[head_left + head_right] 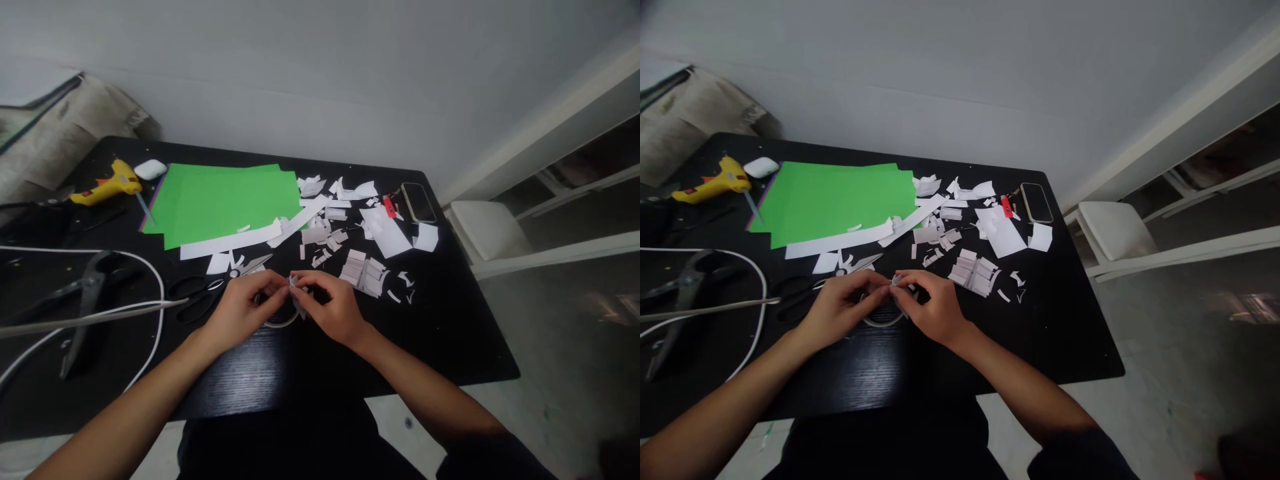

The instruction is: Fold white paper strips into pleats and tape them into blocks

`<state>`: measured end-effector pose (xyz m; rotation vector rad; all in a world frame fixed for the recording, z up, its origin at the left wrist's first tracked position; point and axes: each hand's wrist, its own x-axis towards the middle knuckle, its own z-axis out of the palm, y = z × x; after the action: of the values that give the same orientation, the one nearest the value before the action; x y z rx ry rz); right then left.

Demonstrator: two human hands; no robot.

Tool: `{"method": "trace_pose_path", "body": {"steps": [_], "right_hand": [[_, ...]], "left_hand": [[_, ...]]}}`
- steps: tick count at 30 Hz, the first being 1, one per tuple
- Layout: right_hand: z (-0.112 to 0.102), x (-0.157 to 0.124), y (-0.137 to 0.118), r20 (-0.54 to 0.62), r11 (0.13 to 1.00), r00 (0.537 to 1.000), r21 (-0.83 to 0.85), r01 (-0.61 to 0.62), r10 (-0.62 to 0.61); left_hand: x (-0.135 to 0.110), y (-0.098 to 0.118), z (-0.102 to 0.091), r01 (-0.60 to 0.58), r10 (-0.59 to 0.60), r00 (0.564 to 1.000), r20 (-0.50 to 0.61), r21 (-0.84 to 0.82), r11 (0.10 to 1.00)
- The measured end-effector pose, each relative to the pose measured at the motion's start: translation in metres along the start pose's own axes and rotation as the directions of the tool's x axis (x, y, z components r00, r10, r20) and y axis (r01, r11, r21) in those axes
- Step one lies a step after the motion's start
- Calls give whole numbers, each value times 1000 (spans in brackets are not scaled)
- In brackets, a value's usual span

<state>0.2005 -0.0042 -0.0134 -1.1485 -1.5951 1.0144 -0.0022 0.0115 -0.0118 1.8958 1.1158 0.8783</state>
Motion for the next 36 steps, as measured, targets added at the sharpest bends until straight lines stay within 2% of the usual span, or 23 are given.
{"method": "trace_pose_path", "body": {"steps": [6,12,17,24,36], "right_hand": [[1,1,-3,-30,997,998,-58,57,-59],[3,-1,-5,-108,988,991,-142,58,-74],[3,-4,-7,-91,988,991,-127,83,-95],[4,-5,-9,-131,989,983,-89,121,-132],[4,-6,-12,-152,987,979,-100,122,-136]], "left_hand": [[-1,2,2,-31,32,999,-16,61,998],[-2,5,5,5,-3,999,-49,35,999],[-4,5,6,2,-2,996,-86,-3,1000],[-3,10,6,-18,15,988,-153,-16,1000],[-4,12,7,-23,16,983,-183,-36,999]]}}
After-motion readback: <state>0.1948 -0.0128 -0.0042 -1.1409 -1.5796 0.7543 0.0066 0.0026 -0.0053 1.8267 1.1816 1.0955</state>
